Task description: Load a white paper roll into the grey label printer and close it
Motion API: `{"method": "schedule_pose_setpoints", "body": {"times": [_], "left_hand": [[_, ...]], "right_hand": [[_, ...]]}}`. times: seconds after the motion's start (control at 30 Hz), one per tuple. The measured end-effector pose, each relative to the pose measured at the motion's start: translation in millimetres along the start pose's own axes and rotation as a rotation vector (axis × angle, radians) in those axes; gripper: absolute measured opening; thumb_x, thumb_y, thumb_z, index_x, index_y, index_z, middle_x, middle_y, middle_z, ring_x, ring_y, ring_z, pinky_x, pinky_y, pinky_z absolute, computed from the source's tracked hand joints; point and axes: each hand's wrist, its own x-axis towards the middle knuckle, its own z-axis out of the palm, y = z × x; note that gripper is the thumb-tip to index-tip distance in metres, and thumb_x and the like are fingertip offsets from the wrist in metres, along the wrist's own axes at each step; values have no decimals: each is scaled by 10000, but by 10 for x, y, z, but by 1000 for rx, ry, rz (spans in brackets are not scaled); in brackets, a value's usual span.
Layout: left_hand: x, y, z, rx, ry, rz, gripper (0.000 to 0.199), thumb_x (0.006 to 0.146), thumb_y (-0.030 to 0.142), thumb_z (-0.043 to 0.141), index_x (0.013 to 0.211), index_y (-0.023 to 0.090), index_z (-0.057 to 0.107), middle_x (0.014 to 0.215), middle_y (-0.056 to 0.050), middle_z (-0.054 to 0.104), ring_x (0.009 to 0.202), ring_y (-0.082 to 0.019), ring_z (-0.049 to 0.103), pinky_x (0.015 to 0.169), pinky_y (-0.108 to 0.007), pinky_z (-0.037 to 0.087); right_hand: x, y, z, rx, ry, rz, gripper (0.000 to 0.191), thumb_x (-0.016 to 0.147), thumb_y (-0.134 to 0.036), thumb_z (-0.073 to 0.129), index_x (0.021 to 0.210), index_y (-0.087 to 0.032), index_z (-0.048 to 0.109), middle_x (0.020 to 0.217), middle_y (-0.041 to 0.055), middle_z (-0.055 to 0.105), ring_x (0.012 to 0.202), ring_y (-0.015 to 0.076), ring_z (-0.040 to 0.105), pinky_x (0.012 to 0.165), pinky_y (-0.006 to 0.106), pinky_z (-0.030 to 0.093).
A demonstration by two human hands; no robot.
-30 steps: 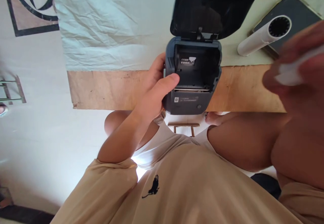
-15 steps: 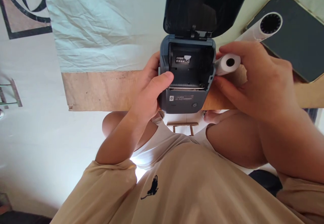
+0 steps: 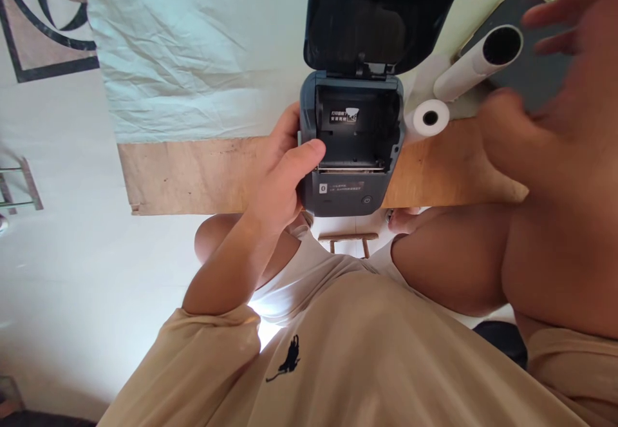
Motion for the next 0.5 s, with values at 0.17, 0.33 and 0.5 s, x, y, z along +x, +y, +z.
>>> {"method": "schedule_pose_setpoints", "body": {"times": [0.17,0.33,0.5], "left_hand": [[22,-38,-27,-47,3,-10,338,771,289,561,1087,170,535,895,-33,662,1003,-209,667,771,-316,583],[9,-43,-14,-60,13,2,293,790,274,539,1063,171,554,868,-20,658,980,-193,680,742,-284,585],[-8,-37,-18,-76,5,-5,276,809,252,528,1070,170,555,833,-16,655,919,-169,689,637,-225,561]], "right_hand": [[96,72,90,-100,-48,-1,521,743,-293,538,1254,-223,465,1145,44,546,1057,96,540,951,238,450],[76,11,90,-125,-84,-50,538,715,-293,537,1244,-209,488,1145,75,532,1044,121,527,895,270,437],[76,42,75,-152,-36,-62,512,796,-349,522,1305,-307,472,1163,77,485,1093,117,518,925,260,440]]}}
